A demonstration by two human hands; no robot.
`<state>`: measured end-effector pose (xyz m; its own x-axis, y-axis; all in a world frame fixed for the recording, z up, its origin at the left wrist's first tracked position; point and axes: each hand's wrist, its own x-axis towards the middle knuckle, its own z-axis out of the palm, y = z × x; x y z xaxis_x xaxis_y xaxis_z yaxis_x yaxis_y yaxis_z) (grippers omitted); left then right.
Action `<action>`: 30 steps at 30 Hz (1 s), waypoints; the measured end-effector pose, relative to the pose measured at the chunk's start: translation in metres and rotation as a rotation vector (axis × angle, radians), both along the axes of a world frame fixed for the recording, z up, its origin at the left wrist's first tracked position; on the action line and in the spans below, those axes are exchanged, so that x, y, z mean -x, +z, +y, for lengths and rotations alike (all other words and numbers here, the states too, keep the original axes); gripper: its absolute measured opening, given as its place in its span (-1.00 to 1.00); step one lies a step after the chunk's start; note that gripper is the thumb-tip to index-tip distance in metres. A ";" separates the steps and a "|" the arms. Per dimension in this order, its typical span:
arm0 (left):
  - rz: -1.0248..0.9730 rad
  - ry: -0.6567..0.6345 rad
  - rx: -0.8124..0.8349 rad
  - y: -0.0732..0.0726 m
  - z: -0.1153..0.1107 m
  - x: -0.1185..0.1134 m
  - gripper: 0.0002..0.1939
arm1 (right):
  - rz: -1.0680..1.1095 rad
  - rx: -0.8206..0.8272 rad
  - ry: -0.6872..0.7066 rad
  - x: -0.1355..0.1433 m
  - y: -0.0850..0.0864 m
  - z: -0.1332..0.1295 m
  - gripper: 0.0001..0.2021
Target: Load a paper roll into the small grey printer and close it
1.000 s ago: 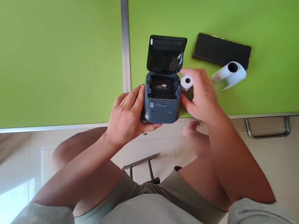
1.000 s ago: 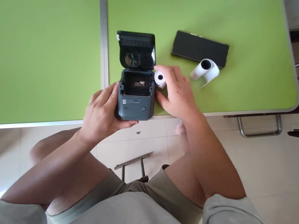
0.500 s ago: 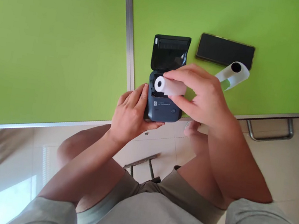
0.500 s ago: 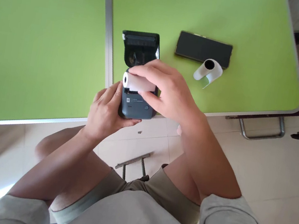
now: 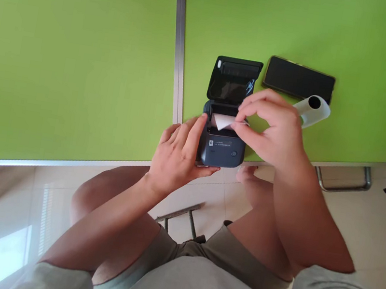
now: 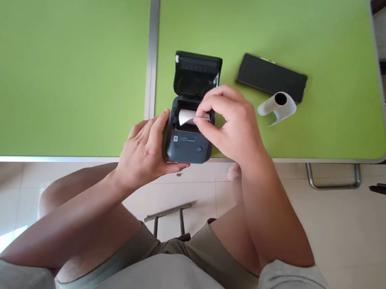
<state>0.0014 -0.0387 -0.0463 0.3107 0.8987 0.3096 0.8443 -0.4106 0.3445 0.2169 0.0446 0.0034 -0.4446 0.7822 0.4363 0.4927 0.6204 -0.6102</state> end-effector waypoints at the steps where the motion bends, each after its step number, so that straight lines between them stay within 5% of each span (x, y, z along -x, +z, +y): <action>1: 0.009 -0.013 -0.003 0.001 0.000 0.000 0.00 | 0.014 -0.008 0.030 -0.001 0.003 -0.003 -0.88; 6: 0.065 -0.051 -0.035 0.005 -0.001 0.003 -0.37 | 0.071 0.081 0.246 -0.009 0.004 -0.008 -0.82; 11: 0.041 -0.063 -0.028 0.004 0.000 0.005 -0.40 | 0.299 0.119 -0.176 -0.006 -0.027 0.007 -0.59; 15: 0.041 -0.062 -0.015 0.004 0.000 0.005 -0.41 | 0.403 0.317 -0.091 0.000 -0.044 0.017 -0.29; 20: 0.027 -0.059 -0.014 0.001 0.000 0.005 -0.48 | 0.351 0.254 -0.189 -0.001 -0.040 0.014 -0.51; 30: 0.061 -0.008 -0.014 -0.003 0.002 0.002 -0.05 | 0.098 0.414 0.124 -0.009 -0.032 0.012 -0.55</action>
<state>-0.0006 -0.0369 -0.0495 0.3367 0.8916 0.3027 0.8600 -0.4221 0.2869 0.2260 0.0562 -0.0281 -0.5179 0.8436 0.1420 0.3572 0.3641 -0.8602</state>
